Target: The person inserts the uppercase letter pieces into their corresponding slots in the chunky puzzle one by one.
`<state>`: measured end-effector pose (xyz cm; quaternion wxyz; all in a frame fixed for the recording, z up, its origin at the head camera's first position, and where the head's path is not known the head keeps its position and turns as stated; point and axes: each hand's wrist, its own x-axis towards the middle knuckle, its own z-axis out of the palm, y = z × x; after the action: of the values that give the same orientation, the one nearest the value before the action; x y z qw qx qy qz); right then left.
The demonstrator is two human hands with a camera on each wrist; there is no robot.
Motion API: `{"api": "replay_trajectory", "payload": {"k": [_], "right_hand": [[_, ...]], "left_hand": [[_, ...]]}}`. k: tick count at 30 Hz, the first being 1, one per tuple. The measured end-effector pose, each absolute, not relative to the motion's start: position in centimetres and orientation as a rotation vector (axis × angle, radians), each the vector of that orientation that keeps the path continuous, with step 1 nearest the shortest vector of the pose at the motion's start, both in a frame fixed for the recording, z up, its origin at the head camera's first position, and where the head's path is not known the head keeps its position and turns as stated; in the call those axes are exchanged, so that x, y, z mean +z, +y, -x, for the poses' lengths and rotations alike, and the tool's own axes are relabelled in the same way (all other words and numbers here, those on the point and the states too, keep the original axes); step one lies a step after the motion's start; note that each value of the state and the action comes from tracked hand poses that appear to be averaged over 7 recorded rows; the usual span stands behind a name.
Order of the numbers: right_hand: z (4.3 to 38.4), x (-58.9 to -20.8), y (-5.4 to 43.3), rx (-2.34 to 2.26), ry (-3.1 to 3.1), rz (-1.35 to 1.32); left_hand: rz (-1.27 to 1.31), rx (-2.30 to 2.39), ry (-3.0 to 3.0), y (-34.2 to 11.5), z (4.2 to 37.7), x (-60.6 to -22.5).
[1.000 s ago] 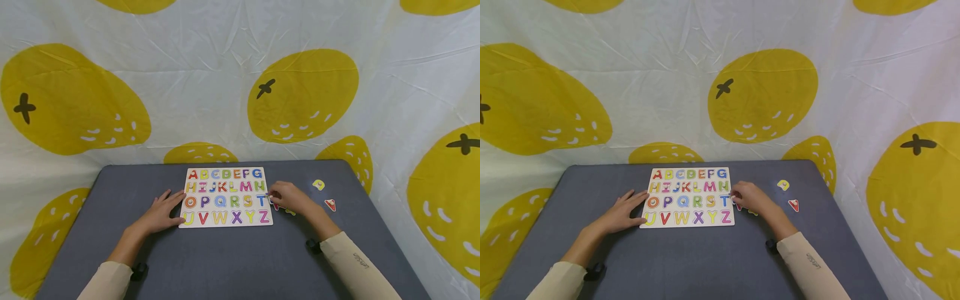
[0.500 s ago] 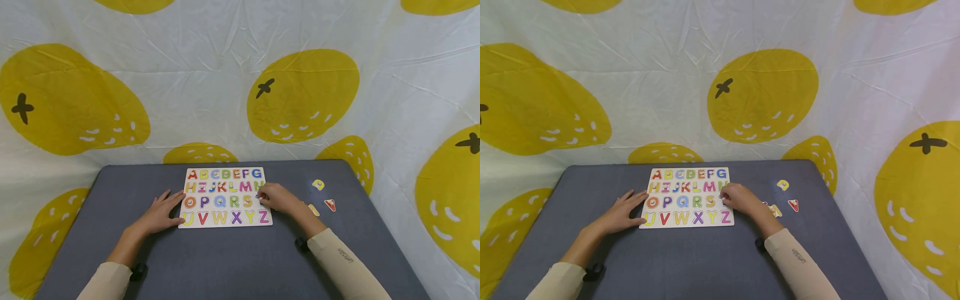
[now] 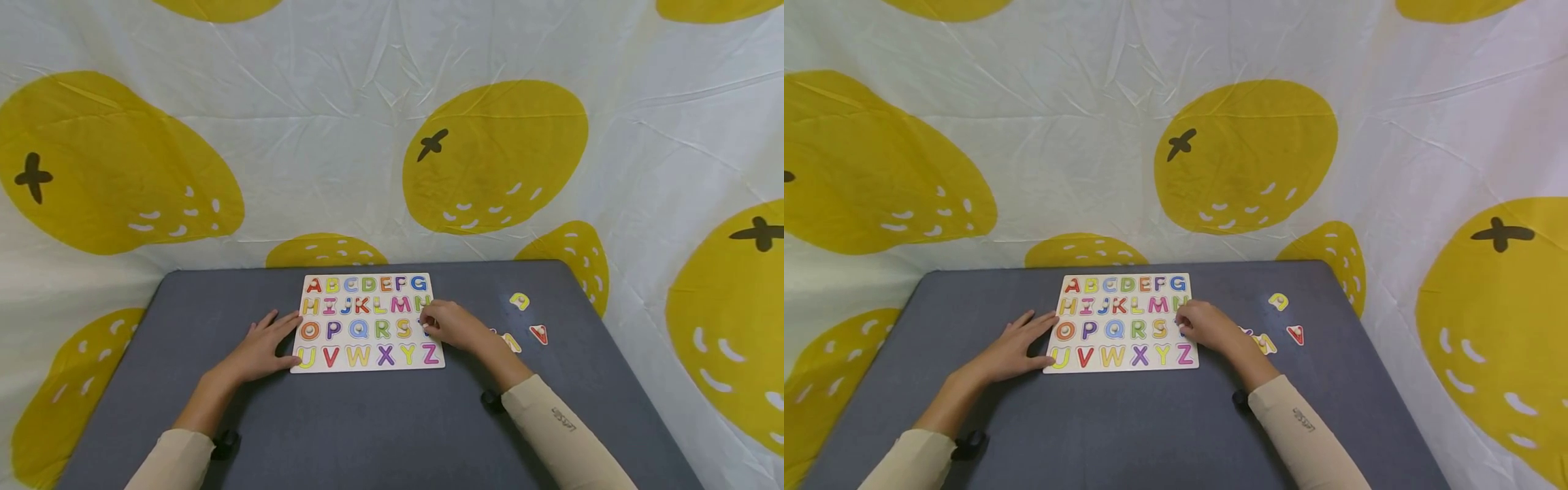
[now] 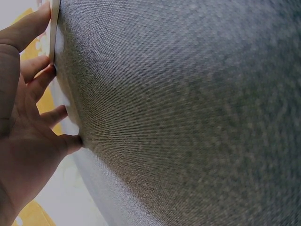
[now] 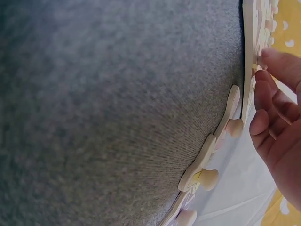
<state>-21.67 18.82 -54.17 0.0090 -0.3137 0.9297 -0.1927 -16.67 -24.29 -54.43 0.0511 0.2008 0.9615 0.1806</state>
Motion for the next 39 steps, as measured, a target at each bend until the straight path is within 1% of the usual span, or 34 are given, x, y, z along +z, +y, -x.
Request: {"api": "replay_trajectory", "payload": {"k": [3, 8, 12, 16, 20, 25, 32, 39], "right_hand": [[21.2, -54.0, 18.8, -0.557, 2.998, 0.963], [20.5, -53.8, 18.4, -0.410, 3.236, 1.058], [20.2, -54.0, 18.3, -0.348, 3.269, 1.094], [20.1, -53.7, 19.1, -0.388, 3.227, 1.095], [20.3, -52.6, 21.6, -0.481, 3.209, 1.037], [20.4, -51.5, 26.5, -0.522, 3.236, 0.901], [20.5, -52.4, 32.2, -0.459, 3.247, 0.793], [20.5, -53.5, 34.9, -0.479, 3.225, 0.741]], "left_hand": [[-0.615, 0.552, 2.924, -24.3, 16.6, -54.4], [-0.613, 0.553, 2.926, -24.2, 16.6, -54.4], [-0.608, 0.551, 2.921, -24.3, 16.6, -54.4], [-0.609, 0.547, 2.920, -24.2, 16.7, -54.4], [-0.619, 0.558, 2.919, -24.3, 16.8, -54.5], [-0.611, 0.558, 2.913, -24.3, 16.8, -54.5], [-0.608, 0.559, 2.914, -24.3, 16.9, -54.7], [-0.628, 0.553, 2.925, -24.3, 16.8, -54.9]]}}
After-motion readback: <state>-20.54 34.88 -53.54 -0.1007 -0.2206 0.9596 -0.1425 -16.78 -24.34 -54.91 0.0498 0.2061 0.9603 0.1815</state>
